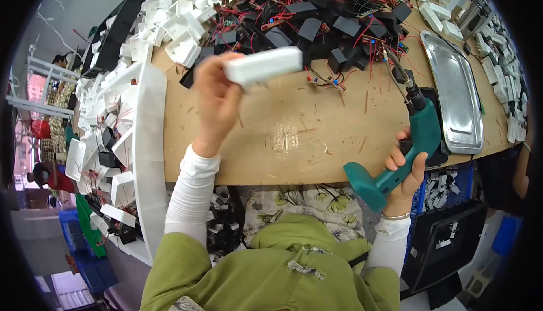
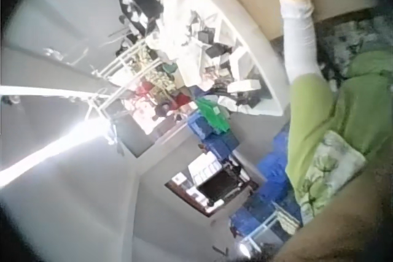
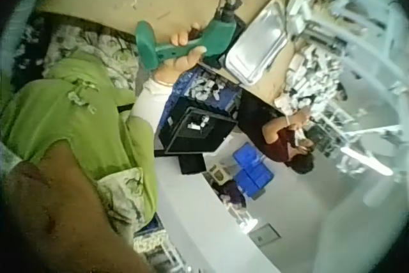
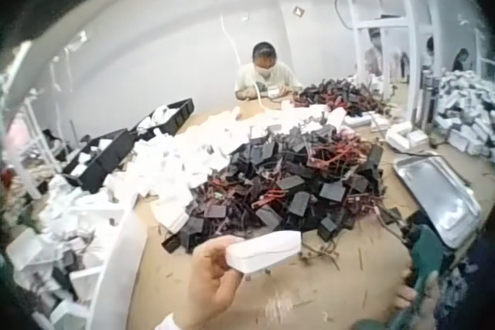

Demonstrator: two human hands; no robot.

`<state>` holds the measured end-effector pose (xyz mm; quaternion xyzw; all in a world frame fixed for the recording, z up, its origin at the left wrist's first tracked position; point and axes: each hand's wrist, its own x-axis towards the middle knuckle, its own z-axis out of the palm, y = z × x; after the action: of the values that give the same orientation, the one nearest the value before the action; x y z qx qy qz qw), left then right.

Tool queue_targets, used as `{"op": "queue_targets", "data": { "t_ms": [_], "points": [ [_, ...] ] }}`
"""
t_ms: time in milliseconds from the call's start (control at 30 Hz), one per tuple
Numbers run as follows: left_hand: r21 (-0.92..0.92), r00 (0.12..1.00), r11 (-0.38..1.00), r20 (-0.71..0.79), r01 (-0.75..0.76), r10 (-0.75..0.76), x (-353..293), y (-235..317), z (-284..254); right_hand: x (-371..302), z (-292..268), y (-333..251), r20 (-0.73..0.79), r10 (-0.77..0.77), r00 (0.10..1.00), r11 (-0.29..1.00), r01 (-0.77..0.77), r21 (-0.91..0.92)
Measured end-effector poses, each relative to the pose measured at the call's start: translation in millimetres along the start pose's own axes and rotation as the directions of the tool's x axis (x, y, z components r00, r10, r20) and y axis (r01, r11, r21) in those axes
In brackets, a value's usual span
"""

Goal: Soldering electronic components and wires into white plastic housings at a factory workbench.

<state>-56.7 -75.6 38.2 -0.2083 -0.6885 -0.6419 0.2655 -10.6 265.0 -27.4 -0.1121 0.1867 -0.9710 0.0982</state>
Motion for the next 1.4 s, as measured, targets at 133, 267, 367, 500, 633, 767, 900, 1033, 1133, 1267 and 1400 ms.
{"op": "queue_targets", "data": {
  "t_ms": [133,267,367,500,633,767,900,1033,1133,1267,1400],
  "points": [
    [0.562,0.906,0.792,0.422,-0.238,-0.027,-22,1,-10,3,2,-2,-0.001,0.044,0.999,0.999,-0.044,0.008],
    [0.66,0.871,0.674,0.488,-0.332,-0.048,-36,2,-19,3,5,-1,0.048,0.057,0.997,0.998,-0.057,0.013],
    [0.269,0.964,0.931,0.033,0.246,-0.264,-50,7,-1,1,4,-1,0.037,0.07,0.997,0.998,-0.07,0.003],
    [0.556,0.876,0.742,0.049,0.375,-0.48,-43,18,20,2,2,-1,0.037,0.105,0.994,0.995,-0.104,-0.01],
    [0.559,0.955,0.827,0.213,0.052,-0.205,-50,21,34,-2,3,0,0.046,0.086,0.995,0.996,-0.086,0.0],
    [0.552,0.937,0.825,0.337,-0.12,-0.089,-54,15,35,-1,2,-3,0.052,0.088,0.995,0.996,-0.089,-0.001],
    [0.54,0.948,0.841,0.269,-0.003,-0.169,-49,20,35,-1,2,-3,0.053,0.096,0.994,0.995,-0.096,0.001],
    [0.542,0.963,0.832,0.268,-0.121,-0.035,-46,17,25,-1,-2,-4,0.052,0.103,0.993,0.995,-0.103,-0.003],
    [0.603,0.995,0.797,0.089,-0.026,-0.035,-40,15,-4,-2,-2,-4,0.044,0.093,0.995,0.996,-0.093,0.001],
    [0.735,0.969,0.656,-0.245,0.175,0.016,-17,8,-50,-1,-3,-5,0.072,0.106,0.992,0.994,-0.106,0.006],
    [0.871,0.952,0.41,-0.305,0.269,0.024,22,-19,-112,0,0,-4,0.059,0.114,0.992,0.993,-0.114,-0.005]
  ]
}}
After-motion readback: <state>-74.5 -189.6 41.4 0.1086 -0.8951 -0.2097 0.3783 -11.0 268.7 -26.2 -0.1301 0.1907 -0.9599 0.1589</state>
